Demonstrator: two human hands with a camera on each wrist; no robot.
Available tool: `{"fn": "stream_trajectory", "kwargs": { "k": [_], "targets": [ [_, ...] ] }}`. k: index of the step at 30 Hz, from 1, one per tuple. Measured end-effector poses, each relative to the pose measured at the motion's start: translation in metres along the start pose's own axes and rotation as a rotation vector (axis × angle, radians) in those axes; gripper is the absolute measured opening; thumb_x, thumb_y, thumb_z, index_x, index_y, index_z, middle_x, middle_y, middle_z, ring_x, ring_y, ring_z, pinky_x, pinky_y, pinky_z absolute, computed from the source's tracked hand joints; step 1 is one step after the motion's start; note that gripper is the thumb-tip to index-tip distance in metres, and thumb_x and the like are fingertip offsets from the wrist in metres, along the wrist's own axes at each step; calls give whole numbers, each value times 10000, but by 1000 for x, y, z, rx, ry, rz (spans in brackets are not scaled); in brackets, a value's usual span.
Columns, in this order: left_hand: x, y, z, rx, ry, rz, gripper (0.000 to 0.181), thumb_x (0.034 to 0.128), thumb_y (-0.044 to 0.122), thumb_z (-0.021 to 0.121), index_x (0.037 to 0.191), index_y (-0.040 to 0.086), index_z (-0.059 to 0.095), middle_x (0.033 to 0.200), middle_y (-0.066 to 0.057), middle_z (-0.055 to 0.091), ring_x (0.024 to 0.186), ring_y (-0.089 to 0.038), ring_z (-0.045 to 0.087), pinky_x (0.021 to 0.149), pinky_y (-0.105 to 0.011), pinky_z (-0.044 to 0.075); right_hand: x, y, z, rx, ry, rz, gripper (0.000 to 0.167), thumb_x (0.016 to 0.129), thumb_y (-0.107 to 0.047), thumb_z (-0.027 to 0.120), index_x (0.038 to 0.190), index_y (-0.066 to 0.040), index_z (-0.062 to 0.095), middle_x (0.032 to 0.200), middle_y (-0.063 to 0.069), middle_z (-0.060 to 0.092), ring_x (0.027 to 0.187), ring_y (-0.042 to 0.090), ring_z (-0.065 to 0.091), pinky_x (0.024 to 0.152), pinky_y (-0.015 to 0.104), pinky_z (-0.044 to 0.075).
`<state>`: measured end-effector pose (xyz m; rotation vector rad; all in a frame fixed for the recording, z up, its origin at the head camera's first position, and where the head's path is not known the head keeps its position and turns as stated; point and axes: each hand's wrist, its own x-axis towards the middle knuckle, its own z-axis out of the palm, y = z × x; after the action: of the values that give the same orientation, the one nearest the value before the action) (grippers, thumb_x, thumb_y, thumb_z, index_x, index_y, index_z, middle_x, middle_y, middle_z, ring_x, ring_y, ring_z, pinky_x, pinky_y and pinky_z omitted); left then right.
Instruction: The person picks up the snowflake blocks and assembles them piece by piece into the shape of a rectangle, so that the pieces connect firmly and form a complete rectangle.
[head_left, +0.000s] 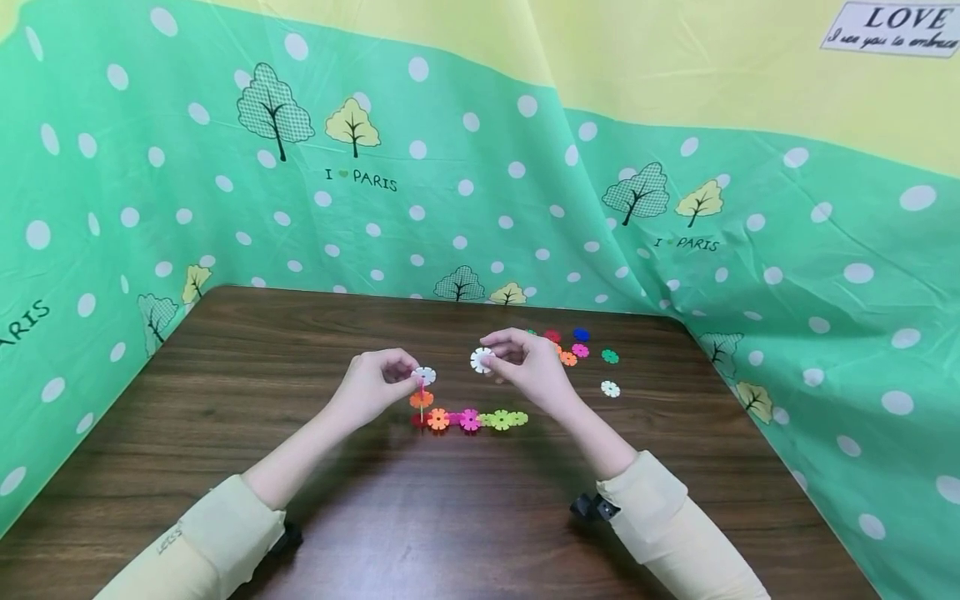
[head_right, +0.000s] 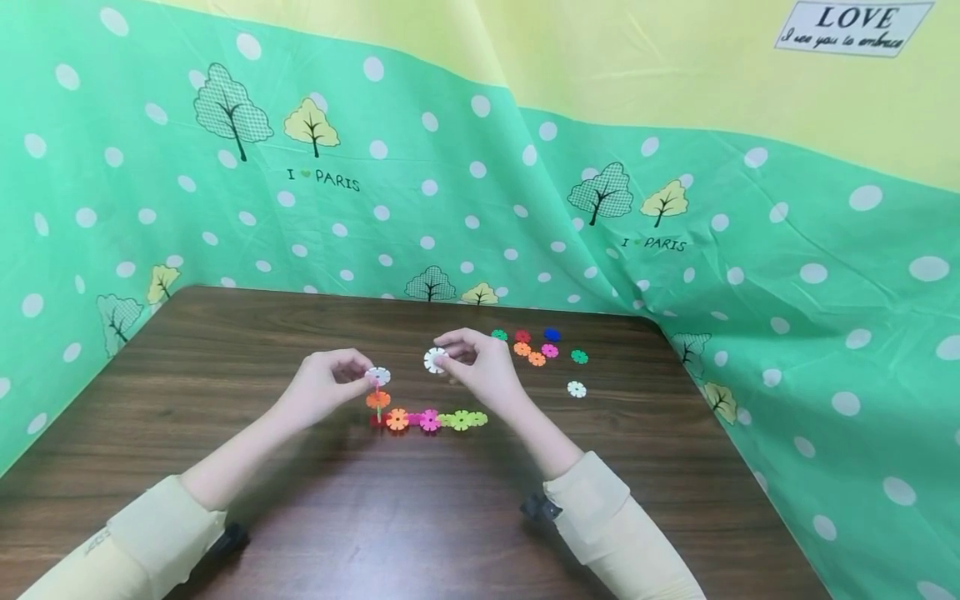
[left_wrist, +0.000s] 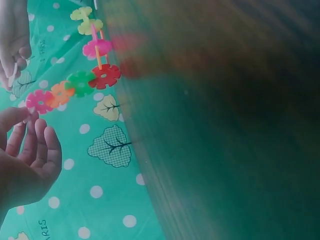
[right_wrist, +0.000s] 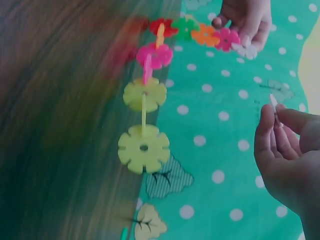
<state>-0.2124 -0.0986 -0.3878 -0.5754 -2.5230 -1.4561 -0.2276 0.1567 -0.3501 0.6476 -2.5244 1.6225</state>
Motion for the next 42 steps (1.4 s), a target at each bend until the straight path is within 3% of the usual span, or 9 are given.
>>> {"fn": "stream_trajectory", "kwargs": {
  "k": [5,11,16,23,28,33,40,42],
  "targets": [
    [0,1,0,-9,-5,21,80,774,132,767,794,136,690,700,53,671,621,-104,603,568,-245,491,-2,-3,12,115,-52,90,232,832,-76,709,1036,20,653,834,165,696,676,352,672,602,399,563],
    [0,3,1,-12,-14,24,75,779,130,764,795,135,691,704,55,679,617,-98,607,567,-243,491,0,-3,23,221,-98,164,247,844,-41,688,1063,58,633,860,203,683,637,256,663,627,422,564],
    [-1,6,0,-14,-23,26,76,779,126,762,797,130,688,711,45,677,610,-107,599,568,-247,495,1,0,31,251,-132,240,287,844,-49,690,1094,77,623,869,183,696,639,250,664,668,468,558],
    [-1,7,1,-3,-29,52,75,783,125,761,803,132,689,707,52,672,617,-96,594,590,-249,506,2,2,39,279,-168,272,254,852,-36,676,1078,74,635,833,156,703,593,165,643,623,365,568],
    [-3,7,2,1,-40,64,67,786,132,762,818,134,703,717,57,679,631,-85,597,605,-247,514,3,1,41,312,-182,295,260,853,-38,677,1077,84,630,815,149,705,582,150,639,623,359,568],
    [-2,7,3,13,-26,87,45,784,146,769,798,132,728,713,62,687,630,-74,599,594,-256,517,3,-2,42,329,-182,336,254,853,-23,671,1077,89,632,782,133,704,567,145,635,633,376,568],
    [-3,9,4,17,7,120,43,763,93,779,765,111,740,695,54,687,612,-58,578,574,-220,492,3,-5,43,349,-172,422,244,857,-30,668,1076,75,645,745,110,697,546,130,631,729,499,541],
    [-4,10,5,2,6,126,36,764,84,776,770,91,741,704,38,694,613,-55,580,572,-216,498,2,-5,44,348,-166,431,235,860,-28,664,1072,71,649,746,109,696,542,129,629,694,447,559]
  ]
}}
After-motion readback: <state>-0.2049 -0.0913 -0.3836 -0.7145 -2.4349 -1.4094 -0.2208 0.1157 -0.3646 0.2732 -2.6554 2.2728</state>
